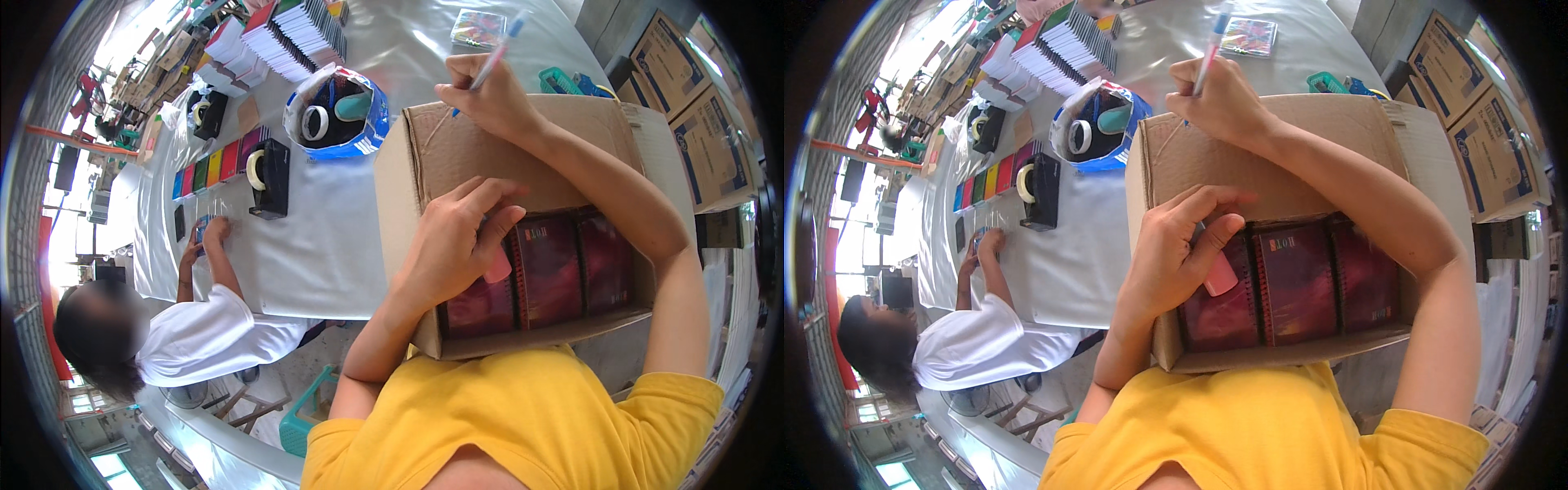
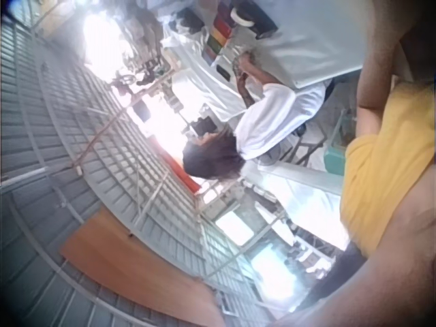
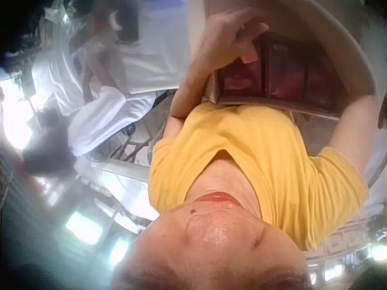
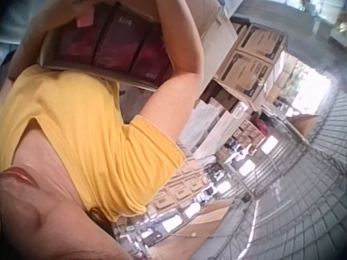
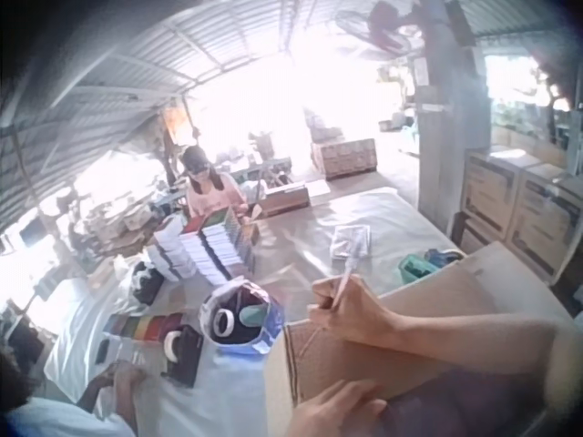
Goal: The person places stacks of notebooks into a cardboard box, writes on the box with a pen, and records the activity in a notebook by hand.
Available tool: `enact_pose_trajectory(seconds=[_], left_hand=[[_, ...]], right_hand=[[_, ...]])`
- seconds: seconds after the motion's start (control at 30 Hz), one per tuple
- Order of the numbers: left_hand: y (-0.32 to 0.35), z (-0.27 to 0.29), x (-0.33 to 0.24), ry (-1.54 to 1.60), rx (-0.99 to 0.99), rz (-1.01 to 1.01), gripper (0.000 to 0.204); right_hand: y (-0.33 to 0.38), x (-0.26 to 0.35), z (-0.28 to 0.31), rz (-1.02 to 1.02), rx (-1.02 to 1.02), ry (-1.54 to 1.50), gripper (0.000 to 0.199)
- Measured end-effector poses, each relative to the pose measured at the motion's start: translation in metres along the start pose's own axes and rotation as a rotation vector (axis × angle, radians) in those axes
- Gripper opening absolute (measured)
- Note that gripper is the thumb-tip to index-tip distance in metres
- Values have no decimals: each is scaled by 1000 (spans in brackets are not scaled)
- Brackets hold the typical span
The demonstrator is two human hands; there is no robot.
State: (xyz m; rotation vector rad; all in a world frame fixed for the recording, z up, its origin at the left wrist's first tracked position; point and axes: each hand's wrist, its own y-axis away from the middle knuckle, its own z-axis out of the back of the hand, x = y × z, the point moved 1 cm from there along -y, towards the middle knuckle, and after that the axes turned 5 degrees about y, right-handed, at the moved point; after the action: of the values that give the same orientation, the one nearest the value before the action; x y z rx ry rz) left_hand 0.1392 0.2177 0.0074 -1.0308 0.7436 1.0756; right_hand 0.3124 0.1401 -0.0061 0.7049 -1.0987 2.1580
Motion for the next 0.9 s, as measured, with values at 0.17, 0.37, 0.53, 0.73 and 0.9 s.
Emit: enact_pose_trajectory(seconds=[0.17,0.37,0.53,0.73,0.9], left_hand=[[0,1,-1,7,-16,-9,20],[-1,0,0,5,-11,-28,20],[-1,1,0,2,3,-13,20],[0,0,0,2,-8,-22,20],[-1,0,-1,8,-7,-28,19]], right_hand=[[2,4,4,-12,-29,20,27],[3,-2,7,-14,-2,26,29],[2,1,8,10,5,25,29],[2,2,10,8,14,60,27],[1,2,10,-7,-39,30,26]])
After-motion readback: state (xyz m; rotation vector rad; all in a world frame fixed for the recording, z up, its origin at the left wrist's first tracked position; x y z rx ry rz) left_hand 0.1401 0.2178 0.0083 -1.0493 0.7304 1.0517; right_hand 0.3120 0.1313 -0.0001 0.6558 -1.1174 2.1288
